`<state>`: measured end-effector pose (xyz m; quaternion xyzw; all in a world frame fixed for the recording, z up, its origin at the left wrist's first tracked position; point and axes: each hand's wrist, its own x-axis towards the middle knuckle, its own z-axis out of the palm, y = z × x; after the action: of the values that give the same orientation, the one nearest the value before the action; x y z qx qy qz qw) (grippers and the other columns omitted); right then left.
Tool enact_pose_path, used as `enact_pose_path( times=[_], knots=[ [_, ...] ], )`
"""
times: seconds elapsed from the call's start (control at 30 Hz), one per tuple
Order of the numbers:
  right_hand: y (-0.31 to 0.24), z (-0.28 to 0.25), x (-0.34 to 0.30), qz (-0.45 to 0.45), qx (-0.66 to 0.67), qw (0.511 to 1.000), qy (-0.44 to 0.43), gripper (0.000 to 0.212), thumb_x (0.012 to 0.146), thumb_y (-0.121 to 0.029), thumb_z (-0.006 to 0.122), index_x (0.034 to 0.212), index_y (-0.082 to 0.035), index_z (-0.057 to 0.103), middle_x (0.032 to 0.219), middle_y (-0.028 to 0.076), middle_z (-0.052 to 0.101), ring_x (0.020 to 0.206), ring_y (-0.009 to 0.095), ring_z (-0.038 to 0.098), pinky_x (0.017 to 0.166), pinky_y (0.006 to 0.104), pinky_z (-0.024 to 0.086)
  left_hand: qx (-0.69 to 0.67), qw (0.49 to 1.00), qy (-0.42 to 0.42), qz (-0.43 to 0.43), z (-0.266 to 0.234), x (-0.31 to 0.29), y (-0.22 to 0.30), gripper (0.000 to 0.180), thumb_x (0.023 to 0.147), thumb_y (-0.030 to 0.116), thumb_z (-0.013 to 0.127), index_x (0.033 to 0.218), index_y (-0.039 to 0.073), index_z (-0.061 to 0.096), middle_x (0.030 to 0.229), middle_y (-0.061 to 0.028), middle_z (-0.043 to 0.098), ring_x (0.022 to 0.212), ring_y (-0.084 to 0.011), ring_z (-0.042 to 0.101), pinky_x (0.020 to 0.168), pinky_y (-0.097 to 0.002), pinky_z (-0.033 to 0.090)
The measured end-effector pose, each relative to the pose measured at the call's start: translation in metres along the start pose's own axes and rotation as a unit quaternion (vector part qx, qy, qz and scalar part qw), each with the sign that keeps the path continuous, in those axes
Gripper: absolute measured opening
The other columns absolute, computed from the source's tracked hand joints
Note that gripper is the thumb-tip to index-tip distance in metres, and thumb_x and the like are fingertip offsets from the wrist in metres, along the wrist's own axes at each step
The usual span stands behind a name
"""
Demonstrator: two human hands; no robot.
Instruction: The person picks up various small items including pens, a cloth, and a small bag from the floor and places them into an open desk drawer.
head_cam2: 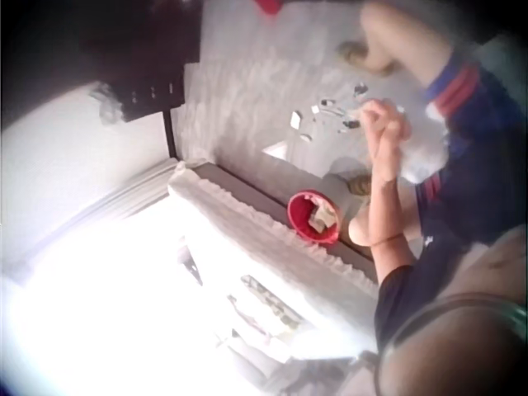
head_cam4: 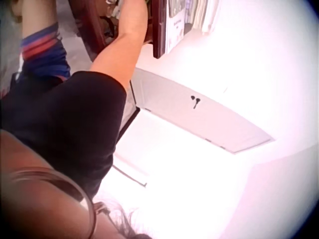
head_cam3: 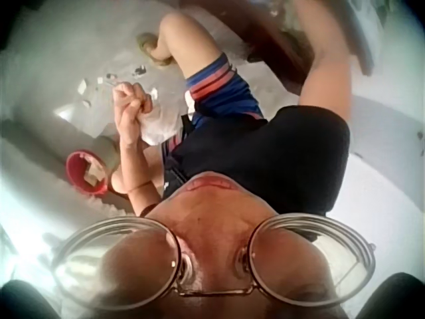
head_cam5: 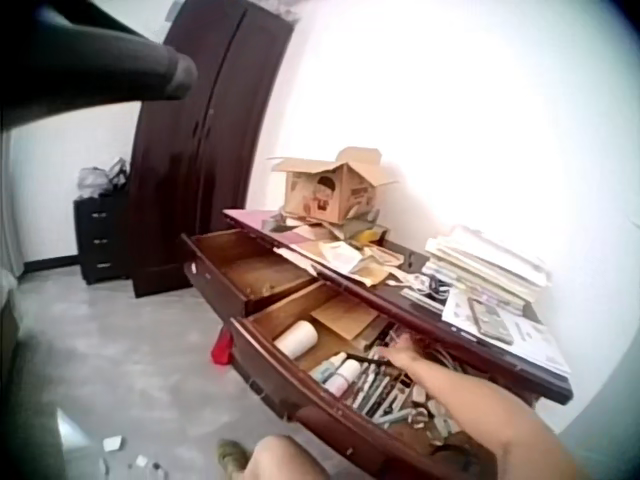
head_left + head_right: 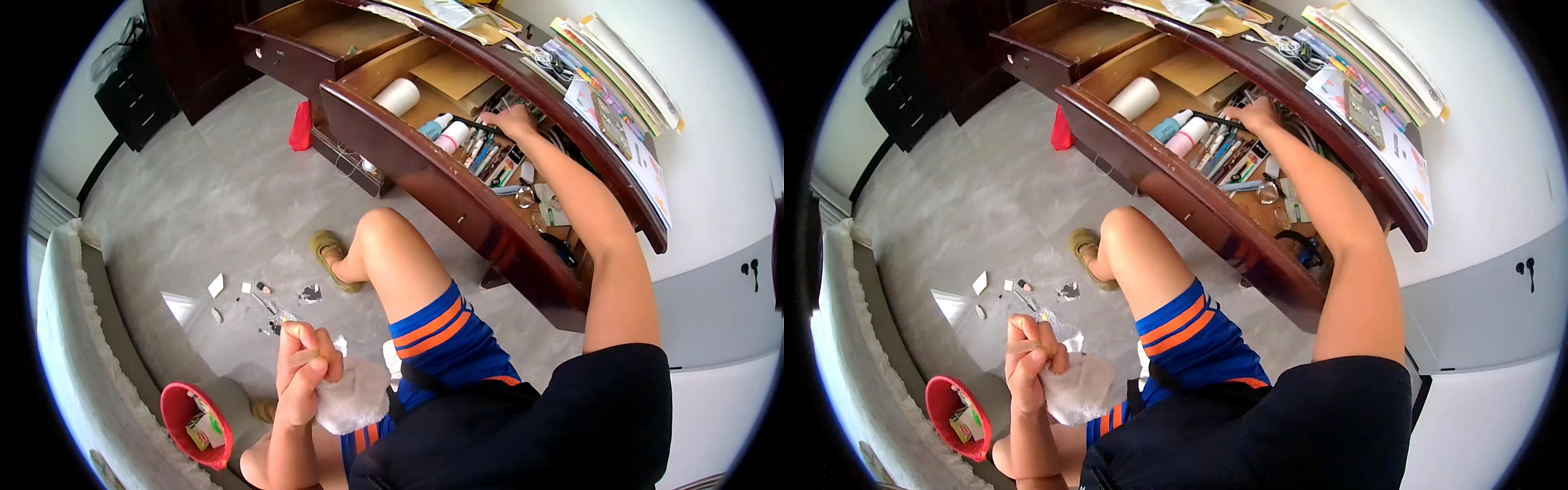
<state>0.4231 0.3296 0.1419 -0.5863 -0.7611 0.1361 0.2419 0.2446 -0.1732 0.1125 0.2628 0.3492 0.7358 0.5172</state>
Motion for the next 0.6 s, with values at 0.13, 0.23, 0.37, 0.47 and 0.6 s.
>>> enact_pose_path(
  times=[0.13, 0.23, 0.37, 0.47, 0.6],
  knots=[
    [0.016, 0.004, 0.017, 0.032, 0.083, 0.99, -0.109, 0.064, 0.056, -0.036, 0.08, 0.1, 0.007, 0.06, 0.102, 0.02, 0.063, 0.092, 0.027, 0.062, 0.084, 0.0319, 0.045, 0.03, 0.999, 0.009, 0.007, 0.004, 0.005, 0.0, 0.023, 0.084, 0.019, 0.056, 0.088, 0.007, 0.036, 0.068, -0.0028, 0.038, 0.05, -0.0095, 0.03, 0.048, -0.024, 0.028],
    [-0.023, -0.014, -0.024, -0.041, -0.021, 0.993, -0.113, 0.055, 0.059, -0.035, 0.079, 0.096, 0.003, 0.063, 0.092, 0.017, 0.065, 0.083, 0.024, 0.063, 0.078, 0.0316, 0.047, 0.03, 0.999, -0.006, 0.01, -0.001, 0.006, -0.001, 0.025, 0.086, 0.022, 0.057, 0.084, 0.007, 0.038, 0.069, -0.0022, 0.038, 0.05, -0.0087, 0.031, 0.048, -0.0236, 0.027],
    [-0.05, -0.041, -0.049, 0.04, 0.048, 0.975, -0.214, 0.037, 0.063, -0.032, 0.075, 0.08, -0.001, 0.065, 0.07, 0.007, 0.062, 0.057, 0.015, 0.058, 0.052, 0.0278, 0.046, 0.03, 0.999, -0.019, 0.022, -0.003, 0.006, -0.004, 0.027, 0.088, 0.025, 0.056, 0.083, 0.007, 0.037, 0.066, -0.001, 0.037, 0.05, -0.0079, 0.029, 0.047, -0.0241, 0.025],
    [-0.033, -0.032, -0.025, 0.115, 0.006, 0.969, -0.218, 0.027, 0.064, -0.026, 0.072, 0.072, -0.001, 0.064, 0.065, 0.008, 0.06, 0.057, 0.015, 0.057, 0.051, 0.0278, 0.045, 0.031, 0.999, -0.025, 0.034, -0.001, 0.007, -0.004, 0.027, 0.09, 0.026, 0.054, 0.079, 0.007, 0.038, 0.063, 0.0, 0.035, 0.05, -0.0081, 0.028, 0.047, -0.0243, 0.024],
    [-0.038, -0.024, -0.028, 0.026, -0.046, 0.988, -0.146, 0.033, 0.065, -0.027, 0.07, 0.073, 0.005, 0.065, 0.075, 0.016, 0.065, 0.067, 0.024, 0.063, 0.063, 0.0327, 0.05, 0.022, 0.998, -0.009, 0.05, -0.001, 0.004, -0.004, 0.033, 0.093, 0.026, 0.05, 0.07, 0.007, 0.038, 0.06, 0.0008, 0.033, 0.051, -0.0088, 0.027, 0.047, -0.0246, 0.023]
  ],
)
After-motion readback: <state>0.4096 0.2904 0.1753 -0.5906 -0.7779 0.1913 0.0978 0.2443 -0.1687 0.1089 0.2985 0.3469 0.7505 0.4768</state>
